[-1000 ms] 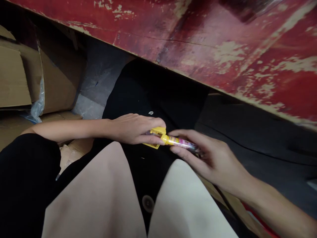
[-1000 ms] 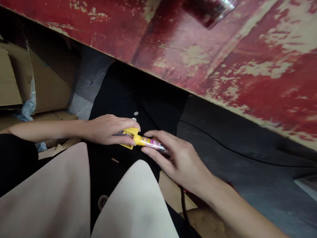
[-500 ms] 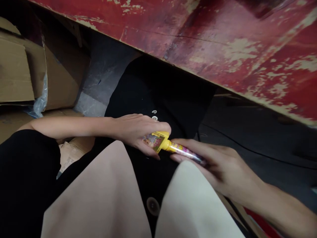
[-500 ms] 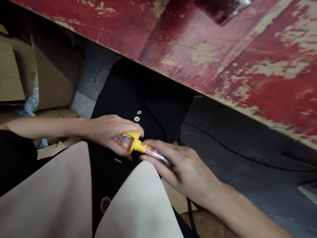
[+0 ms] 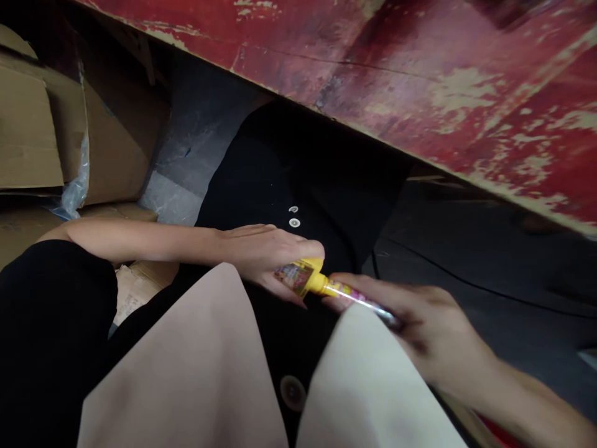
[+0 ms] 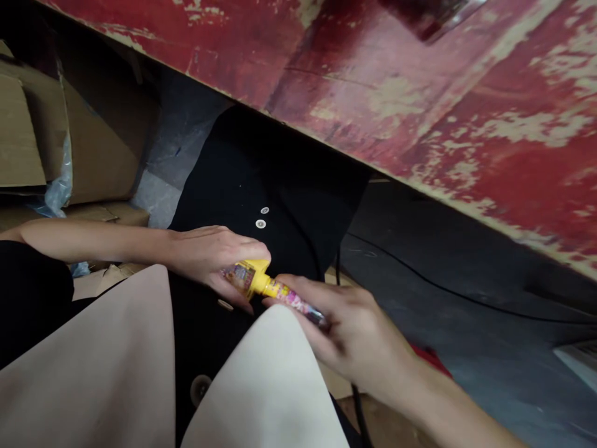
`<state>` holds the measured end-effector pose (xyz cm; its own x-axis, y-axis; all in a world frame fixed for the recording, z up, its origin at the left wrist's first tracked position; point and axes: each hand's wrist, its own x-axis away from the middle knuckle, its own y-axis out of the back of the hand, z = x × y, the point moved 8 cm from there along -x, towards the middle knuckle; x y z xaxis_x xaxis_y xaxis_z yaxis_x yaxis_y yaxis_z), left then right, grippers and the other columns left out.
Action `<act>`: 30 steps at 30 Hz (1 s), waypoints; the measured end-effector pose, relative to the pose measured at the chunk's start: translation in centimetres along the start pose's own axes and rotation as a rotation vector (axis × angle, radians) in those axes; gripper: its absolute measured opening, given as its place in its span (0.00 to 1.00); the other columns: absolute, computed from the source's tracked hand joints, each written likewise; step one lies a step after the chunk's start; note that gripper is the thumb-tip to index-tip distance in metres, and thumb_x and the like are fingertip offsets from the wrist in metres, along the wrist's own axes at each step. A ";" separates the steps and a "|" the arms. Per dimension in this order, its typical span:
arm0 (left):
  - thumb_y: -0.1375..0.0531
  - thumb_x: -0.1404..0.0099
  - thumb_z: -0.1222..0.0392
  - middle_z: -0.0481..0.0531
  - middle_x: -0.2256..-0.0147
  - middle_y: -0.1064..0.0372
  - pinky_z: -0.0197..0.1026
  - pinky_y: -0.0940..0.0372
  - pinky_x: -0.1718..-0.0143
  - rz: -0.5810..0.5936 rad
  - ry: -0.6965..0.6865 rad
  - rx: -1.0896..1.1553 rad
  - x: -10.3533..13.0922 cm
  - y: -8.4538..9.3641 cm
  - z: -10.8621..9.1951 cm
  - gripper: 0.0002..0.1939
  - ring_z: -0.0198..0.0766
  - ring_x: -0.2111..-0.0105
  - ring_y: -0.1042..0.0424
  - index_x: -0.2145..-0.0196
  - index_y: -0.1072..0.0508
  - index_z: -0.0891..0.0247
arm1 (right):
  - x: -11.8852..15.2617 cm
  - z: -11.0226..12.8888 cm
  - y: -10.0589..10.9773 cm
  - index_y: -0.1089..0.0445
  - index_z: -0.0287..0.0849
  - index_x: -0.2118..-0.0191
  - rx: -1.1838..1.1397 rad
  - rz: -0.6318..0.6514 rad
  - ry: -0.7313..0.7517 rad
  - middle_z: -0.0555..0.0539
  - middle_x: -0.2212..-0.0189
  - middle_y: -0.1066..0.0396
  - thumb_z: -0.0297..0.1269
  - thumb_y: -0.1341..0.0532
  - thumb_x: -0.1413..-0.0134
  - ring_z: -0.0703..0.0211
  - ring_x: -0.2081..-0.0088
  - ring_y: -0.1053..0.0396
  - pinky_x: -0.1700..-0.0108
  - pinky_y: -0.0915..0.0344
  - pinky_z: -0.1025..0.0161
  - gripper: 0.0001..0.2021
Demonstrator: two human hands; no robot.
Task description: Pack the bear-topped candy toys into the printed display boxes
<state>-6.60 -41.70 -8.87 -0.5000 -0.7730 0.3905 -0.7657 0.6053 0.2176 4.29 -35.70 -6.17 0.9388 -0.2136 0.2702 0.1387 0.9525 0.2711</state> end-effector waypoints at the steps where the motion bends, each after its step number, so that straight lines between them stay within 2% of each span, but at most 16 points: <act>1: 0.30 0.38 0.46 0.54 0.57 0.26 0.38 0.40 0.66 -0.029 -0.022 0.053 0.1 0.1 0.1 0.22 0.39 0.62 0.26 0.56 0.32 0.62 | -0.2 -0.7 0.1 0.21 0.37 0.57 -0.088 0.019 -0.033 0.46 0.74 0.23 0.42 0.37 0.37 0.65 0.81 0.30 0.79 0.34 0.72 0.13; 3: 0.30 0.40 0.45 0.53 0.59 0.26 0.37 0.38 0.65 -0.090 -0.033 0.152 0.3 0.4 0.7 0.23 0.38 0.63 0.26 0.57 0.32 0.63 | -0.3 -2.3 0.7 0.21 0.36 0.63 -0.232 -0.028 -0.130 0.49 0.84 0.32 0.48 0.40 0.34 0.68 0.87 0.40 0.85 0.43 0.72 0.19; 5: 0.30 0.41 0.43 0.51 0.63 0.26 0.37 0.38 0.65 -0.141 -0.005 0.229 0.5 0.7 1.4 0.24 0.37 0.65 0.27 0.59 0.31 0.62 | 0.0 -3.3 1.9 0.21 0.37 0.65 -0.212 -0.132 -0.182 0.49 0.86 0.34 0.51 0.43 0.32 0.67 0.87 0.40 0.85 0.44 0.71 0.22; 7: 0.31 0.41 0.41 0.50 0.64 0.26 0.37 0.38 0.65 -0.171 0.032 0.247 0.7 0.9 1.9 0.24 0.37 0.66 0.27 0.60 0.31 0.62 | 0.3 -2.6 2.9 0.22 0.39 0.63 -0.010 -0.203 -0.086 0.47 0.78 0.26 0.46 0.40 0.33 0.64 0.82 0.31 0.80 0.36 0.72 0.16; 9: 0.32 0.40 0.40 0.51 0.63 0.26 0.38 0.39 0.65 -0.183 0.046 0.194 0.7 1.1 1.9 0.24 0.37 0.66 0.27 0.60 0.31 0.62 | 0.4 -0.6 2.9 0.24 0.41 0.58 0.246 -0.195 0.098 0.46 0.67 0.20 0.39 0.36 0.36 0.63 0.74 0.24 0.72 0.29 0.72 0.07; 12: 0.33 0.38 0.40 0.53 0.62 0.27 0.38 0.40 0.67 -0.173 0.022 0.080 0.4 1.1 1.4 0.24 0.39 0.66 0.28 0.59 0.32 0.63 | 0.2 2.0 1.9 0.29 0.41 0.55 0.467 -0.125 0.324 0.47 0.65 0.20 0.36 0.38 0.34 0.65 0.73 0.24 0.72 0.31 0.72 0.05; 15: 0.33 0.38 0.40 0.54 0.62 0.27 0.38 0.40 0.67 -0.163 -0.004 0.009 0.1 0.9 0.7 0.25 0.39 0.66 0.28 0.58 0.33 0.64 | -0.4 3.2 1.2 0.33 0.39 0.56 0.541 -0.071 0.401 0.48 0.68 0.22 0.35 0.41 0.31 0.66 0.74 0.25 0.74 0.33 0.70 0.05; 21: 0.31 0.38 0.43 0.54 0.59 0.26 0.37 0.44 0.69 -0.109 -0.013 -0.114 0.3 0.4 -0.1 0.24 0.38 0.66 0.27 0.57 0.33 0.64 | -0.5 3.8 0.7 0.32 0.38 0.57 0.522 -0.045 0.410 0.47 0.70 0.22 0.35 0.45 0.28 0.65 0.75 0.25 0.74 0.32 0.70 0.07; 23: 0.31 0.38 0.42 0.54 0.58 0.25 0.37 0.43 0.69 -0.092 -0.017 -0.119 0.3 0.2 -0.2 0.24 0.38 0.65 0.27 0.57 0.33 0.63 | -0.1 3.6 0.7 0.31 0.40 0.57 0.458 -0.062 0.376 0.47 0.70 0.22 0.35 0.45 0.29 0.64 0.75 0.25 0.73 0.31 0.70 0.07; 25: 0.32 0.37 0.41 0.54 0.57 0.25 0.38 0.42 0.68 -0.089 -0.009 -0.140 0.3 0.0 -0.2 0.25 0.38 0.64 0.26 0.56 0.33 0.63 | 0.2 2.8 0.7 0.29 0.42 0.56 0.310 -0.083 0.279 0.49 0.69 0.22 0.36 0.42 0.31 0.65 0.76 0.26 0.73 0.31 0.71 0.06; 27: 0.33 0.37 0.40 0.54 0.57 0.25 0.38 0.41 0.69 -0.084 0.006 -0.208 0.3 -0.2 -0.4 0.26 0.39 0.63 0.25 0.55 0.33 0.63 | 0.3 1.0 0.3 0.26 0.43 0.57 0.087 -0.071 0.072 0.51 0.72 0.24 0.40 0.39 0.33 0.67 0.79 0.30 0.77 0.35 0.72 0.08; 30: 0.34 0.35 0.40 0.54 0.58 0.25 0.38 0.42 0.70 -0.107 0.022 -0.377 0.3 0.1 -0.9 0.26 0.40 0.63 0.24 0.54 0.32 0.64 | 0.8 -2.8 -1.5 0.23 0.41 0.67 -0.294 -0.003 -0.383 0.52 0.82 0.35 0.52 0.38 0.37 0.69 0.84 0.42 0.84 0.46 0.71 0.18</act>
<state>-6.45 -41.72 -7.91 -0.4130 -0.8339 0.3661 -0.6085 0.5518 0.5703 5.71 -36.71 -8.91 0.7625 -0.2279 0.6056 0.2761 0.9610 0.0141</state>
